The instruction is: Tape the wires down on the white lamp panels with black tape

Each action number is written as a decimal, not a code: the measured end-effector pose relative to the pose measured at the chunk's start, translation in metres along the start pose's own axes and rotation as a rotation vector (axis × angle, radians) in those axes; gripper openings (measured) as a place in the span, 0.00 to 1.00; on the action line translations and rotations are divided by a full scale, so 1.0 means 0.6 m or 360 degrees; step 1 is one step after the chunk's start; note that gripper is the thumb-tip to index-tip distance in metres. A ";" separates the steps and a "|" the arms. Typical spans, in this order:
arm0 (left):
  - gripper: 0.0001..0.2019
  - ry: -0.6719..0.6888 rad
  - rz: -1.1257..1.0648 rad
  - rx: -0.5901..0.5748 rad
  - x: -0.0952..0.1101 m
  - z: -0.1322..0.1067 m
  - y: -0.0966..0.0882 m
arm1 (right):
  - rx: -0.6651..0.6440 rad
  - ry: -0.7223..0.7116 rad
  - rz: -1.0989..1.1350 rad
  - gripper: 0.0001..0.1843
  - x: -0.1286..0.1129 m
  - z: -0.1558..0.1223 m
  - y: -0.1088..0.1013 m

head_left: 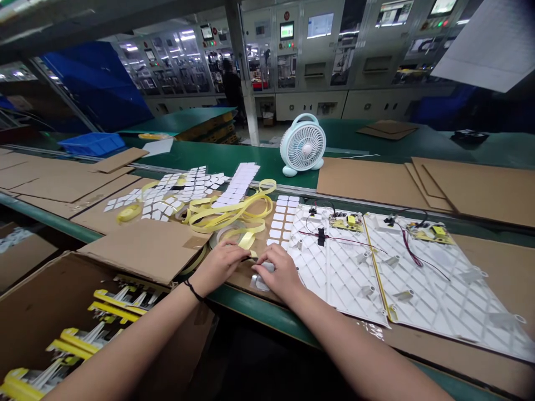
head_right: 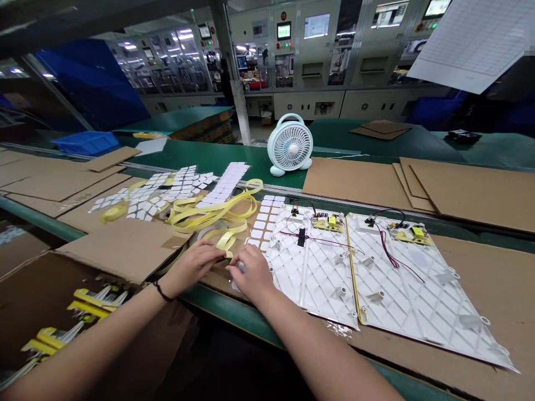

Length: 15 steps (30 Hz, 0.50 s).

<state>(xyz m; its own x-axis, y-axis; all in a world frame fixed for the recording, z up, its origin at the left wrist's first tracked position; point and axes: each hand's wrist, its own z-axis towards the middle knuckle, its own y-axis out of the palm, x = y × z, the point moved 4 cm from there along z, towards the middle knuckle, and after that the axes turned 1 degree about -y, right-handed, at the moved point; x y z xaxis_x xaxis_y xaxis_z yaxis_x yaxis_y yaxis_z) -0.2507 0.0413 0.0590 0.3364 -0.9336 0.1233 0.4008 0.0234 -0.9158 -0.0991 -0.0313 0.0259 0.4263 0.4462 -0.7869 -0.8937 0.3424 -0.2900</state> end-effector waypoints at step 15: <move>0.10 -0.0334 -0.0178 -0.0305 -0.017 0.002 -0.004 | -0.0192 0.0417 0.0765 0.11 -0.001 -0.005 0.009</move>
<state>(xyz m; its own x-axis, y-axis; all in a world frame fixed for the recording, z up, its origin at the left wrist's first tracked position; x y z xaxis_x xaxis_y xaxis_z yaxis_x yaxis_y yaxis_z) -0.2543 0.0510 0.0604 0.4756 -0.8320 0.2855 0.2838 -0.1621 -0.9451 -0.1046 -0.0323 0.0228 -0.0683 0.3029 -0.9506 -0.9951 0.0471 0.0866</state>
